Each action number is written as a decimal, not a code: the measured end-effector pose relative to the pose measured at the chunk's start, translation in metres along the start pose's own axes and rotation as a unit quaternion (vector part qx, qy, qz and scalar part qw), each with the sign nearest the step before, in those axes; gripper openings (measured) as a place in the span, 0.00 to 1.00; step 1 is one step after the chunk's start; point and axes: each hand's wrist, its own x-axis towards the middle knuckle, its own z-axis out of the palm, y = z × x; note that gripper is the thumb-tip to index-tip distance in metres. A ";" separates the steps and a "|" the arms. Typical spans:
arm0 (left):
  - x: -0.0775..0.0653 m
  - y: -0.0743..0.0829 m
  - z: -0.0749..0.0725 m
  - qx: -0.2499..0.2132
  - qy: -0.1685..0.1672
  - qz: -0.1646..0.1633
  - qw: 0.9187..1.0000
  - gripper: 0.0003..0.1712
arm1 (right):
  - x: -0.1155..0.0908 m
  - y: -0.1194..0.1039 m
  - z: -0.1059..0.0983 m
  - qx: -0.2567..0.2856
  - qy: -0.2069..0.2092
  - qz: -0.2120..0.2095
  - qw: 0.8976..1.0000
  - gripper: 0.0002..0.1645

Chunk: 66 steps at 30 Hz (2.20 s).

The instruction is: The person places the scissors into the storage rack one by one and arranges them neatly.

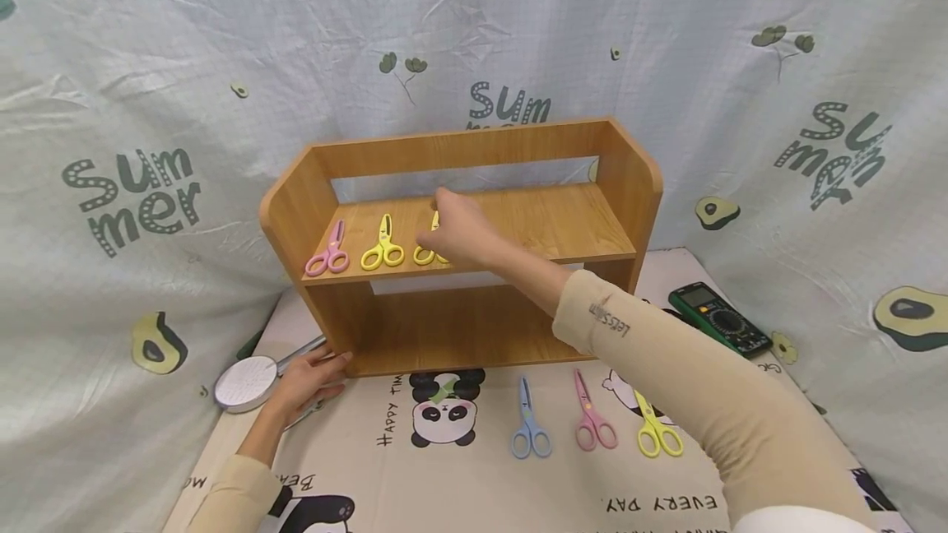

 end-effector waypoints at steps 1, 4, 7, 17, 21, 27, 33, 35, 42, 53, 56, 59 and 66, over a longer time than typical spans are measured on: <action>0.000 0.000 0.000 -0.002 -0.002 0.002 1.000 0.39 | -0.007 0.002 0.000 0.011 0.004 -0.016 1.000 0.20; -0.001 0.000 0.001 -0.007 -0.005 0.007 1.000 0.38 | -0.033 0.012 0.002 0.040 0.006 -0.066 0.997 0.15; -0.002 0.000 0.001 -0.011 -0.008 0.009 1.000 0.38 | -0.062 0.033 0.011 0.065 -0.010 -0.103 0.992 0.13; 0.000 0.002 0.000 -0.007 -0.005 0.005 1.000 0.38 | -0.142 0.126 0.057 0.161 -0.029 0.007 0.987 0.09; -0.001 0.001 0.001 -0.005 -0.006 0.006 1.000 0.38 | -0.162 0.151 0.076 0.218 -0.029 0.067 0.973 0.14; -0.001 -0.002 0.002 -0.006 -0.003 0.008 1.000 0.38 | -0.183 0.176 0.108 0.243 -0.037 0.107 0.963 0.35; -0.001 -0.001 0.003 -0.003 -0.002 0.004 1.000 0.38 | -0.195 0.195 0.141 0.231 -0.026 0.147 0.961 0.44; -0.002 0.000 0.004 -0.001 -0.001 0.004 1.000 0.37 | -0.199 0.199 0.148 0.222 -0.018 0.148 0.964 0.45; -0.002 0.002 0.005 0.008 0.010 0.002 1.000 0.38 | -0.207 0.210 0.171 0.240 0.000 0.149 0.959 0.43; -0.001 0.000 0.004 0.002 0.005 0.006 1.000 0.39 | -0.212 0.209 0.187 0.235 0.066 0.124 0.962 0.40; -0.001 0.000 0.004 0.008 0.009 -0.001 1.000 0.39 | -0.213 0.208 0.190 0.219 0.081 0.124 0.964 0.38; -0.001 0.000 0.004 0.014 0.008 -0.003 1.000 0.39 | -0.212 0.207 0.191 0.209 0.084 0.141 0.964 0.38; 0.000 0.001 0.003 0.020 0.011 -0.005 1.000 0.40 | -0.210 0.206 0.189 0.201 0.080 0.154 0.964 0.38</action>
